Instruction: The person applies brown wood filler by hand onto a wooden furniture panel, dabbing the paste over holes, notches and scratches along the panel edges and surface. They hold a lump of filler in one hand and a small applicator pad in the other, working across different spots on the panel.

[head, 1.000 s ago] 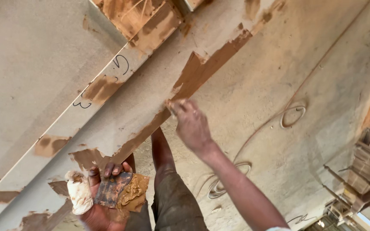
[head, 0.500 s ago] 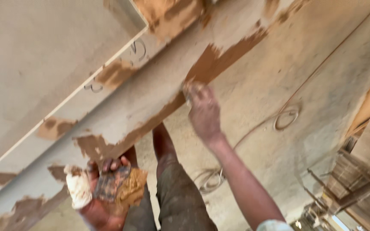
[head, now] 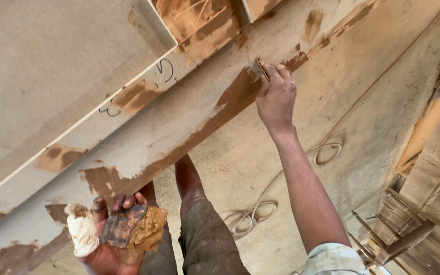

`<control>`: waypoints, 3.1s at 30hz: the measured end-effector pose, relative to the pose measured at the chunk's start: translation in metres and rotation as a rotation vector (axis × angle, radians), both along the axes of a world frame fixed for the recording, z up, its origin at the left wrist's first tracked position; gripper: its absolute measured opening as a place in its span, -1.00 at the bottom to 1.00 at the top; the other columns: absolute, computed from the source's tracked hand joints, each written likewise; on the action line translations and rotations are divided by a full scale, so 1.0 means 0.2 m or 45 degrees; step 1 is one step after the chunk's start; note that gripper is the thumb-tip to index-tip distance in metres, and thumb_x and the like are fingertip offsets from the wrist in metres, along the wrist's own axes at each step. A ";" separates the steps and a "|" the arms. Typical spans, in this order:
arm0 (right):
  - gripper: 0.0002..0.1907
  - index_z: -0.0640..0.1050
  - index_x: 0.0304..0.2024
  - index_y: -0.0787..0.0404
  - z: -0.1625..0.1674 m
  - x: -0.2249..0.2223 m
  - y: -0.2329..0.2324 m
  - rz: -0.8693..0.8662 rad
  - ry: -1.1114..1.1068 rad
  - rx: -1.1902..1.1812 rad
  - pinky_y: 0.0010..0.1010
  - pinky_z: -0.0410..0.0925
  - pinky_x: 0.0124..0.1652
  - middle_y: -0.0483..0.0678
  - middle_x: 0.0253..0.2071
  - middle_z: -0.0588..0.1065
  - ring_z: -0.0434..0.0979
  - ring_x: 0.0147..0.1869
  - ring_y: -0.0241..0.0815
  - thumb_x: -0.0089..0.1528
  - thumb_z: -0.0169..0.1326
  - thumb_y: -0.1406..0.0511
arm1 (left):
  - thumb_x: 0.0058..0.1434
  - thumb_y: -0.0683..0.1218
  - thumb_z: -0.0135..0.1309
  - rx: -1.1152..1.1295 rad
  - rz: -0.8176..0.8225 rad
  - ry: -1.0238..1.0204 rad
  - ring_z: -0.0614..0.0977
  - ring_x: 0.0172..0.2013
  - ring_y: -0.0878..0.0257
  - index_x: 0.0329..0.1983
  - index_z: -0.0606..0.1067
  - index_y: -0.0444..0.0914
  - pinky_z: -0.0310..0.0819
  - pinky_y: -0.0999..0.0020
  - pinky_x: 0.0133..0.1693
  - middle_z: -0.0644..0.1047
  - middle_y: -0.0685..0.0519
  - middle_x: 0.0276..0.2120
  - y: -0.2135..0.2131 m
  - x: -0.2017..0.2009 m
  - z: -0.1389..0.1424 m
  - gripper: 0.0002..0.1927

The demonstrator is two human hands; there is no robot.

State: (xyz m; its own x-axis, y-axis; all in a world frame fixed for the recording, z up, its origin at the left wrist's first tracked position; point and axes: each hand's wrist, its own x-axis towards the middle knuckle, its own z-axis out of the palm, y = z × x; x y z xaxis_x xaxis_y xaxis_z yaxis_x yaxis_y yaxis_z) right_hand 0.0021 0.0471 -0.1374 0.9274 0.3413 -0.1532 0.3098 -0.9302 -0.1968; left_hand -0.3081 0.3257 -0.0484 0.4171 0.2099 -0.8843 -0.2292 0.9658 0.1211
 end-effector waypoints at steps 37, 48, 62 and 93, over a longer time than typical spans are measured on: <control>-0.67 0.55 0.21 0.29 0.11 -0.71 0.35 -0.356 0.337 0.458 -0.52 0.53 -0.19 0.05 -0.08 0.60 0.62 -0.13 -0.24 0.46 -0.04 0.59 | 0.39 0.23 0.19 0.036 -0.093 0.074 0.40 -0.01 0.15 0.03 0.45 -0.18 0.12 -0.01 0.59 0.33 0.05 -0.20 0.04 -0.06 0.06 -0.57; -0.75 0.60 0.01 0.40 0.00 -0.16 0.08 -0.241 0.083 0.187 -0.20 0.55 -0.03 0.17 -0.07 0.61 0.70 -0.05 0.07 0.28 0.09 0.55 | 0.38 0.23 0.20 -0.018 -0.092 0.096 0.39 0.02 0.11 0.01 0.43 -0.18 0.18 -0.02 0.50 0.32 0.03 -0.20 0.02 0.00 0.10 -0.56; -0.82 0.62 -0.01 0.35 -0.13 -0.42 0.25 -0.536 0.161 0.189 -0.59 0.25 -0.65 0.02 -0.29 0.61 0.43 -0.57 -0.37 0.38 0.06 0.45 | 0.34 0.27 0.23 -0.042 -0.101 0.090 0.42 0.01 0.11 -0.02 0.44 -0.14 0.24 -0.03 0.49 0.34 0.07 -0.23 0.10 -0.01 0.11 -0.54; -0.83 0.63 -0.17 0.34 0.02 0.03 -0.31 -0.673 0.511 0.289 -0.45 0.30 -0.34 -0.13 -0.40 0.52 0.38 -0.33 -0.39 0.24 0.04 0.51 | 0.58 0.18 0.00 -0.438 0.433 0.032 0.43 0.00 0.00 -0.11 0.45 -0.20 0.24 -0.14 0.51 0.33 -0.03 -0.22 0.23 -0.45 -0.13 -0.64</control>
